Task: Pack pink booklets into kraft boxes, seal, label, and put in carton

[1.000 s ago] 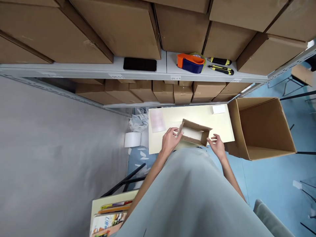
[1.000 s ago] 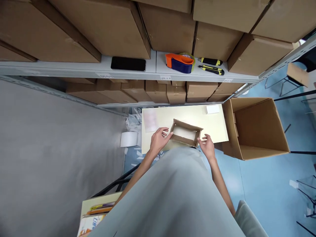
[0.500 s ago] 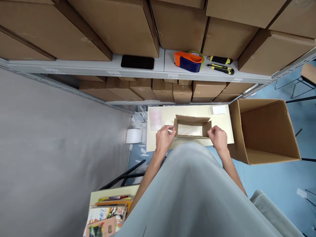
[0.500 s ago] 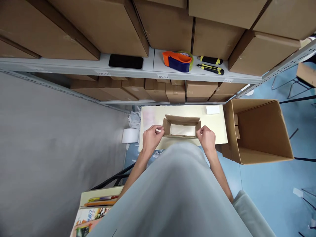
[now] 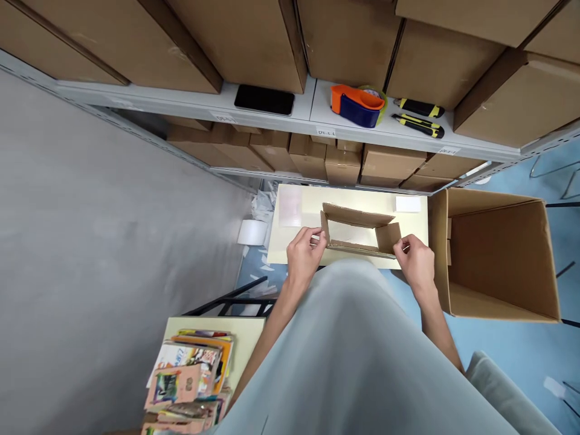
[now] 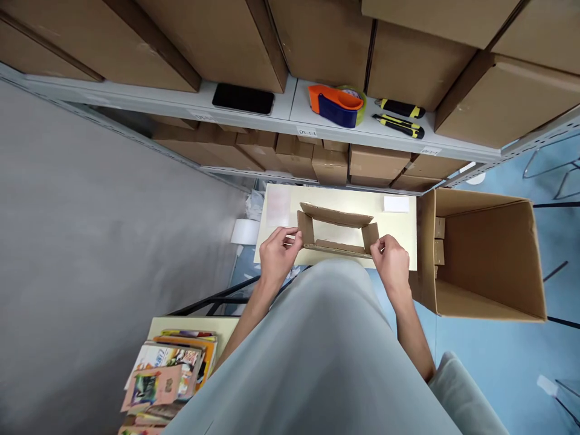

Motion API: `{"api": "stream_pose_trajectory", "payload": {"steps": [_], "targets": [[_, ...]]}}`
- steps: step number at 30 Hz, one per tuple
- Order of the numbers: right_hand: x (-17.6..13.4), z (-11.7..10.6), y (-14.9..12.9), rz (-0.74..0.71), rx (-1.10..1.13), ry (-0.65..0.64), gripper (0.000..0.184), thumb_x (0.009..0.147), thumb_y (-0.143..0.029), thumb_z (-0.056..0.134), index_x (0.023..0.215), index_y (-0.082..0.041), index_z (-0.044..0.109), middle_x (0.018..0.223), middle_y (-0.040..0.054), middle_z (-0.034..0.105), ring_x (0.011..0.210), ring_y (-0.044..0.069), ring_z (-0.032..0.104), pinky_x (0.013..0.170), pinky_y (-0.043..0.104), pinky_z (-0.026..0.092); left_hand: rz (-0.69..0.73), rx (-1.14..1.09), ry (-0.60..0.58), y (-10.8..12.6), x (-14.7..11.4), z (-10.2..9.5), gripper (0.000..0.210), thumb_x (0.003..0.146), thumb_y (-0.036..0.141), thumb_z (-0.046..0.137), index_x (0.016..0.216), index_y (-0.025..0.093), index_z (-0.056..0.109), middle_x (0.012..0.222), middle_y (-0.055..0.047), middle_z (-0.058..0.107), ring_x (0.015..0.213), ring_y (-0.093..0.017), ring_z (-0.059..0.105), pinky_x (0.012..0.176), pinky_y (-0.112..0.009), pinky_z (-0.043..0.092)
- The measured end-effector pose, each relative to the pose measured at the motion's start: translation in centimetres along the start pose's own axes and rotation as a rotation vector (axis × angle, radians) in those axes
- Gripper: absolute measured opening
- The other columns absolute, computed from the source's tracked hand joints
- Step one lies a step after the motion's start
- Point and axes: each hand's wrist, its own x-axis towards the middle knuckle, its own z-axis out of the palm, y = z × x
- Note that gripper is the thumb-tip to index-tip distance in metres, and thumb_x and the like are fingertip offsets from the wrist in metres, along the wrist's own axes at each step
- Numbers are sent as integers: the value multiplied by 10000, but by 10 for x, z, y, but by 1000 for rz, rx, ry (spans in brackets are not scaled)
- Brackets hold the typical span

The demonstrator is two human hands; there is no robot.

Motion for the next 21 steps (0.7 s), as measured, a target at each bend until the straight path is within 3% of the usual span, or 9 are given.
{"api": "stream_pose_trajectory", "payload": {"steps": [4, 7, 10, 12, 16, 21], "targets": [[-7, -14, -4, 17, 26, 42, 227, 962, -395, 521, 815, -242, 602, 727, 43, 721, 586, 185, 587, 652, 301, 396, 23, 4, 15, 11, -1, -11, 154, 1021, 304, 655, 1013, 212, 778, 949, -25, 787, 652, -121, 714, 699, -245, 596], [-9, -28, -4, 95, 39, 128, 232, 935, -422, 542, 802, -244, 610, 702, 48, 711, 601, 199, 617, 652, 305, 421, 43, -33, -36, 18, -8, -15, 166, 1035, 314, 652, 1018, 217, 785, 936, -21, 788, 662, -116, 717, 690, -232, 605], [-5, -41, 1, 176, 48, 229, 227, 907, -442, 569, 800, -246, 609, 701, 57, 713, 627, 217, 647, 665, 315, 456, 59, -88, -92, 23, -18, -11, 180, 1054, 332, 644, 1040, 218, 783, 947, -21, 785, 691, -113, 729, 667, -218, 605], [-2, -44, 3, 176, 56, 224, 230, 905, -452, 575, 804, -247, 609, 705, 58, 716, 631, 221, 653, 666, 319, 464, 68, -100, -100, 24, -23, -6, 191, 1068, 335, 630, 1059, 216, 779, 967, -26, 783, 709, -114, 736, 657, -214, 605], [-1, -26, 3, 90, 77, 100, 226, 955, -434, 559, 843, -247, 618, 745, 45, 729, 627, 203, 646, 667, 309, 451, 60, -21, -81, 14, -23, -1, 214, 1084, 343, 608, 1089, 216, 781, 1009, -45, 792, 749, -133, 751, 702, -239, 617], [0, 27, 8, -28, 101, -20, 234, 1045, -396, 497, 903, -245, 606, 836, 56, 746, 645, 195, 640, 676, 308, 429, 12, 99, -48, -22, -12, 4, 223, 1085, 342, 601, 1083, 213, 783, 1029, -59, 799, 744, -162, 744, 752, -286, 602]]}}
